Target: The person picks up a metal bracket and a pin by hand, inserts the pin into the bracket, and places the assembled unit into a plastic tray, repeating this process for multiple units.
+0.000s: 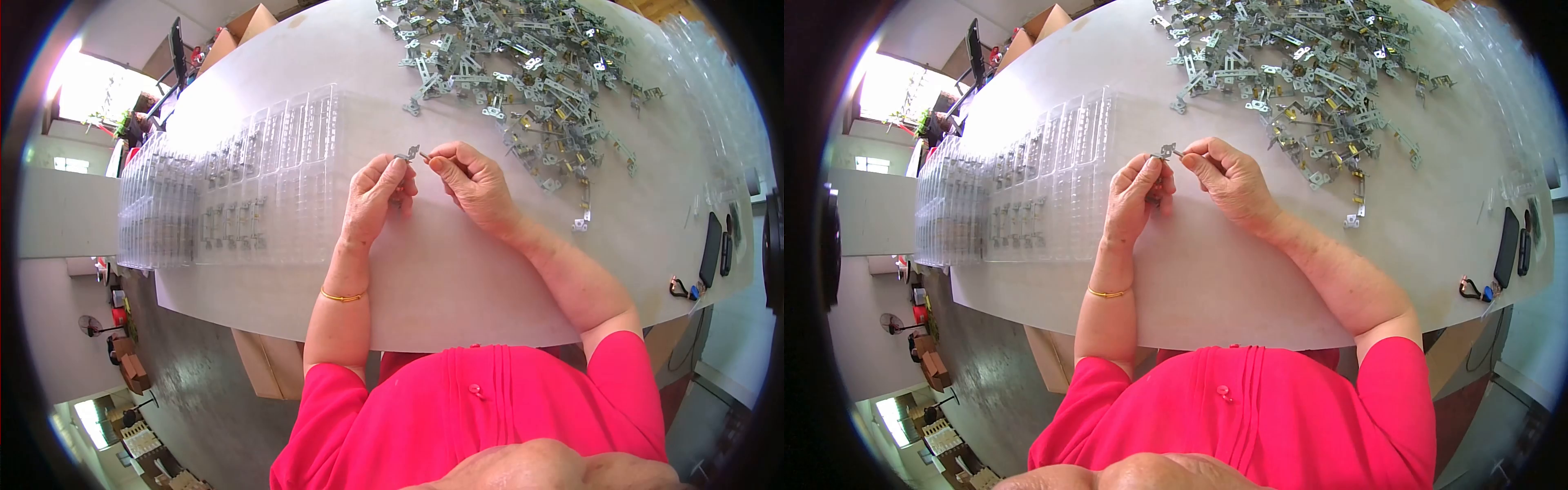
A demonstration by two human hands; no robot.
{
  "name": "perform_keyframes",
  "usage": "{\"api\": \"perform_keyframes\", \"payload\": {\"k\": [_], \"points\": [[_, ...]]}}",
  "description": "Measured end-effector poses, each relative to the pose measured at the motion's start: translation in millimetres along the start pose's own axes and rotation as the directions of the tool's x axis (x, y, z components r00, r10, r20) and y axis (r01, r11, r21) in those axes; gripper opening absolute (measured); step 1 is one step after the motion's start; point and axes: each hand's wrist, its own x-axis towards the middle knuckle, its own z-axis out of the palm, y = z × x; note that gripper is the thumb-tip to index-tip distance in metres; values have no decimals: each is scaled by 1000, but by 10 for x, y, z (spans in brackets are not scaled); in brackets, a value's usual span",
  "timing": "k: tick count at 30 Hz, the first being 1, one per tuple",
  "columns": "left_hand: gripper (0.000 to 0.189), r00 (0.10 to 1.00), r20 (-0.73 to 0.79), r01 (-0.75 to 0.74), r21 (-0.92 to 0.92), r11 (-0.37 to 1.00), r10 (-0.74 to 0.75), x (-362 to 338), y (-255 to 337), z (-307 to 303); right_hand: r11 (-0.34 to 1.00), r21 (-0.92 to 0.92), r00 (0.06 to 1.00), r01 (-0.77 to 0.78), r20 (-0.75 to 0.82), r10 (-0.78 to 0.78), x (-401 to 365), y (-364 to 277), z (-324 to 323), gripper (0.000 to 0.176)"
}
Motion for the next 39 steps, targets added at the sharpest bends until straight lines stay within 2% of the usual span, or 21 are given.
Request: {"api": "perform_keyframes", "payload": {"k": [2, 5, 9, 15, 17, 21, 23, 27, 30, 32, 33, 35, 36, 38, 39], "points": [[30, 1000, 7, 10, -6, 1000, -10, 14, -31, -17, 991, 49, 992, -125, 11, 125, -18, -79, 17, 12], [31, 998, -16, 54, 44, 998, -53, -8, 18, 3, 995, 3, 995, -104, 10, 104, -22, -93, 22, 11], [31, 999, -30, 41, 101, 994, -39, -4, 11, -5, 997, -21, 997, -79, 22, 79, -23, -57, 8, 11], [30, 999, -43, -10, 200, 980, 19, 6, 12, -7, 996, -71, 999, -47, 11, 48, -27, -14, 10, 11], [28, 994, -73, -53, 287, 957, 77, 1, 21, 14, 999, -38, 1000, -11, -24, 10, -25, 25, 29, 12], [26, 993, -49, -79, 388, 918, 106, 2, 1, 39, 1000, -20, 1000, -23, 4, 23, -27, 2, 26, 15], [26, 991, -14, -114, 456, 883, 136, -3, -11, 61, 997, 7, 997, -78, 18, 78, -39, -72, 20, 16], [25, 987, -7, -139, 458, 878, 160, 0, -40, 79, 995, -7, 995, -95, 34, 95, -31, -65, 14, 16], [24, 981, 4, -167, 515, 841, 193, 19, -87, 62, 995, -98, 999, -31, 13, 33, -29, 58, 29, 14], [22, 979, 23, -173, 617, 768, 202, 21, -90, 62, 932, -288, 969, 222, -42, -243, -14, 116, 26, 10], [22, 979, 21, -172, 617, 768, 203, 11, -80, 63, 932, -288, 969, 222, -40, -243, -3, 115, 24, 10], [22, 984, 71, -168, 651, 740, 161, -15, -36, 80, 890, -340, 933, 304, -83, -351, 20, 113, 15, 8], [22, 984, 71, -168, 651, 740, 161, -23, -20, 100, 890, -340, 933, 304, -82, -351, 37, 136, 13, 8], [24, 993, 31, -115, 471, 875, 114, -34, 8, 145, 933, -205, 920, 297, -202, -337, 63, 201, 18, 9], [24, 993, 32, -115, 471, 874, 113, -38, 33, 127, 933, -205, 920, 297, -202, -337, 59, 172, 19, 9]]}}
